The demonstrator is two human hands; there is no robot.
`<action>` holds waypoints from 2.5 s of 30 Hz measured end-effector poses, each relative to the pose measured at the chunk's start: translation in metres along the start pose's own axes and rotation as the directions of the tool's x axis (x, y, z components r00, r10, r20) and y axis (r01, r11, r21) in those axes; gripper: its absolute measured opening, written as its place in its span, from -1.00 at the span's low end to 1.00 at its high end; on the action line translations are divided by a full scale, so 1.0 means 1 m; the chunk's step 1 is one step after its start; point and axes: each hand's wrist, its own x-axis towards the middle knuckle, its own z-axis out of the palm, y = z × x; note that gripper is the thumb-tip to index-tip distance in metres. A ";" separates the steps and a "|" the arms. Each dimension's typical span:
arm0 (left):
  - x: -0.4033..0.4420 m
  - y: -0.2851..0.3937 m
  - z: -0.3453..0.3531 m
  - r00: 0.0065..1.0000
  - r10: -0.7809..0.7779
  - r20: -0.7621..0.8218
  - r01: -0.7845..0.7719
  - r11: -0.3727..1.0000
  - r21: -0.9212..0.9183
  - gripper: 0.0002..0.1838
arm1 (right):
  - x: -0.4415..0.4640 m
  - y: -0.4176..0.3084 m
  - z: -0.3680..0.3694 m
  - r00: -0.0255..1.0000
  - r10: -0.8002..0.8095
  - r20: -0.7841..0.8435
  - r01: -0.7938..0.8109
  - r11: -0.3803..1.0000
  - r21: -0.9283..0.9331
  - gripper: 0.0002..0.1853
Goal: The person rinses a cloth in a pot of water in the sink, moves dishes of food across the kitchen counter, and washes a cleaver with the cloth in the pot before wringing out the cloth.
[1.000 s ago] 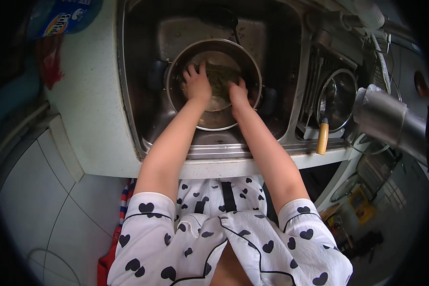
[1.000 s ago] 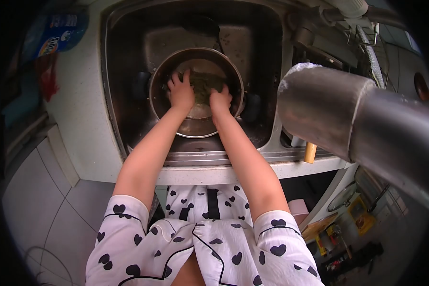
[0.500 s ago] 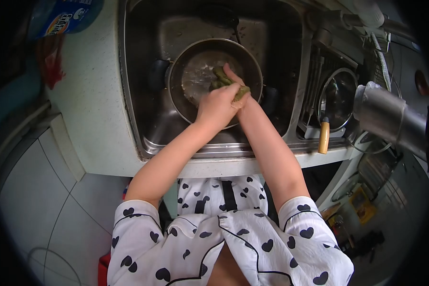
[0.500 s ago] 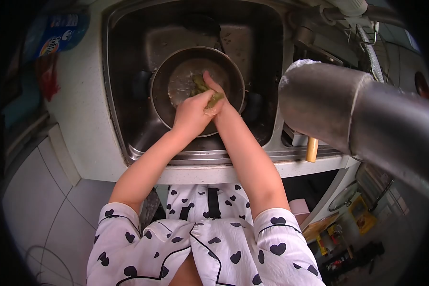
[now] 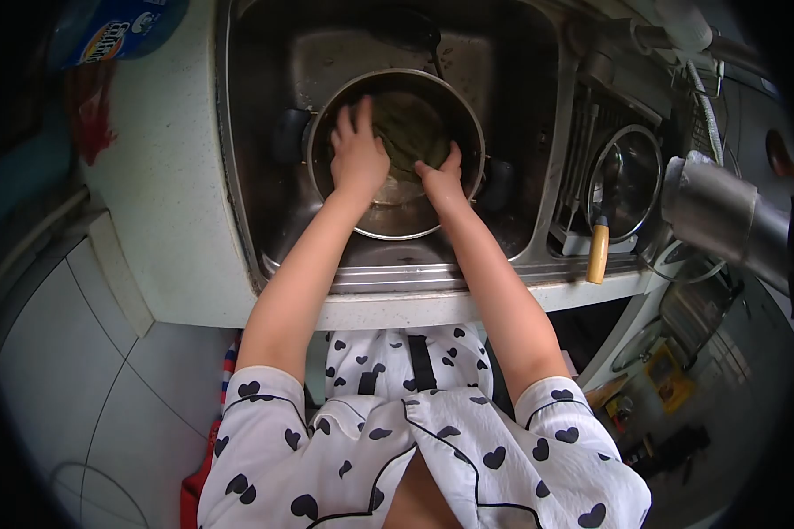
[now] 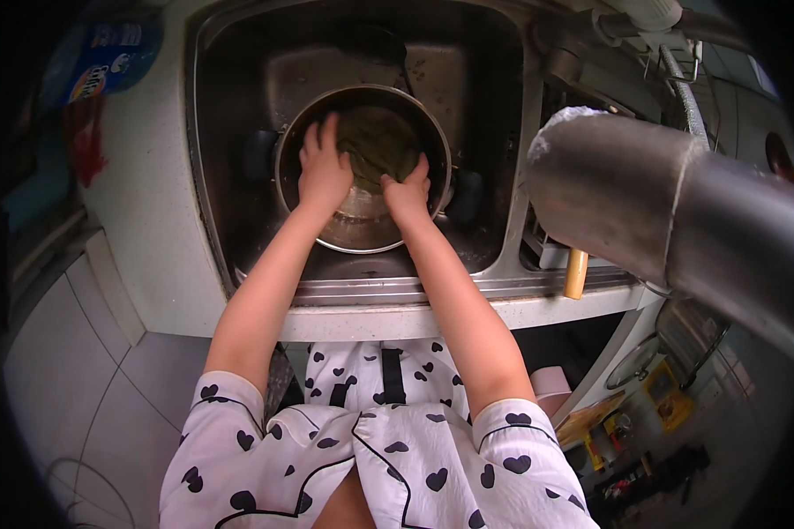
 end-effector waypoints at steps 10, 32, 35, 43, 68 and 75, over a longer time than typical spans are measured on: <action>0.012 -0.018 0.018 0.974 0.039 0.223 -0.142 0.873 0.466 -0.26 | 0.035 0.035 0.024 0.931 0.315 0.183 -0.361 0.865 0.350 -0.13; -0.009 0.040 -0.051 0.962 0.210 0.172 -0.204 0.978 -0.054 -0.68 | -0.024 -0.030 0.006 0.878 0.102 0.468 -0.451 0.506 0.735 -0.51; 0.005 0.017 -0.044 0.988 0.073 0.137 -0.093 0.985 0.144 -0.68 | -0.015 -0.017 0.000 0.996 0.057 0.068 -0.083 0.865 0.495 -0.46; -0.001 -0.015 0.023 0.963 0.071 0.258 -0.151 0.940 0.306 -0.34 | 0.001 0.011 0.004 0.962 0.235 0.142 -0.272 0.881 0.387 -0.02; -0.071 0.068 -0.051 0.891 0.224 0.395 -0.074 0.930 -0.361 -0.64 | -0.005 -0.013 -0.007 0.664 0.018 0.747 -0.688 0.404 0.602 -0.60; -0.038 0.051 -0.038 0.952 0.148 0.268 -0.126 0.987 -0.099 -0.59 | -0.008 0.014 0.020 0.835 0.055 0.547 -0.524 0.379 0.763 -0.70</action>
